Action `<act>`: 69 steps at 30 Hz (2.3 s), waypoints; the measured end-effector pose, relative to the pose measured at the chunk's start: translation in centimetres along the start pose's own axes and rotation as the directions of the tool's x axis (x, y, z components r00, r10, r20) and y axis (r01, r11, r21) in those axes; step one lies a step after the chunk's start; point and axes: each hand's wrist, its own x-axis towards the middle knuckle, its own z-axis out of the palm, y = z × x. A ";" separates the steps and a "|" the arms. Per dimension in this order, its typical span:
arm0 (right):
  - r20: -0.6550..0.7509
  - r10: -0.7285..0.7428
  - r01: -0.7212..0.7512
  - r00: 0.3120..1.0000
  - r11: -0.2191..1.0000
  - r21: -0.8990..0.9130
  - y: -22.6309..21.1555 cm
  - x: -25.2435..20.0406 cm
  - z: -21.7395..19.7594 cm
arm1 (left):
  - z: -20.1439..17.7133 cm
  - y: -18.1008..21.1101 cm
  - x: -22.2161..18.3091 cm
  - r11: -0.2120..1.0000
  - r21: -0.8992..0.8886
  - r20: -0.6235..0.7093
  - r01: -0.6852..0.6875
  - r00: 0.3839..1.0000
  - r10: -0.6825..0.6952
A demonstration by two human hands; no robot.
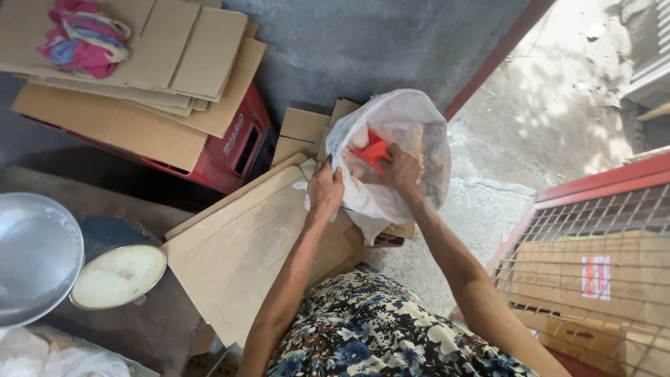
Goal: Measuring white powder on a scale and packaging it into small plastic bags.
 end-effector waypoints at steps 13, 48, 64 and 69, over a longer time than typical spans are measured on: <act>0.045 0.047 -0.049 0.998 0.998 0.033 -0.5 -0.9 -3.2 | -4.0 0.8 -0.2 0.990 -0.099 0.190 0.105 0.978 -0.085; 0.111 -0.265 0.162 0.958 0.816 0.555 -16.8 -16.9 -1.6 | -21.2 -1.1 -6.5 0.985 -0.173 -0.228 -0.005 0.973 -0.036; 0.020 -0.755 0.455 0.656 0.416 0.787 -46.7 -16.5 -3.4 | -45.0 -2.3 -14.7 0.953 -0.170 -0.707 -0.249 0.704 0.058; 0.049 -0.799 0.666 0.599 0.531 0.524 -53.2 -17.5 -0.9 | -49.1 -9.0 -14.5 0.844 -0.483 -0.695 -0.233 0.688 -0.208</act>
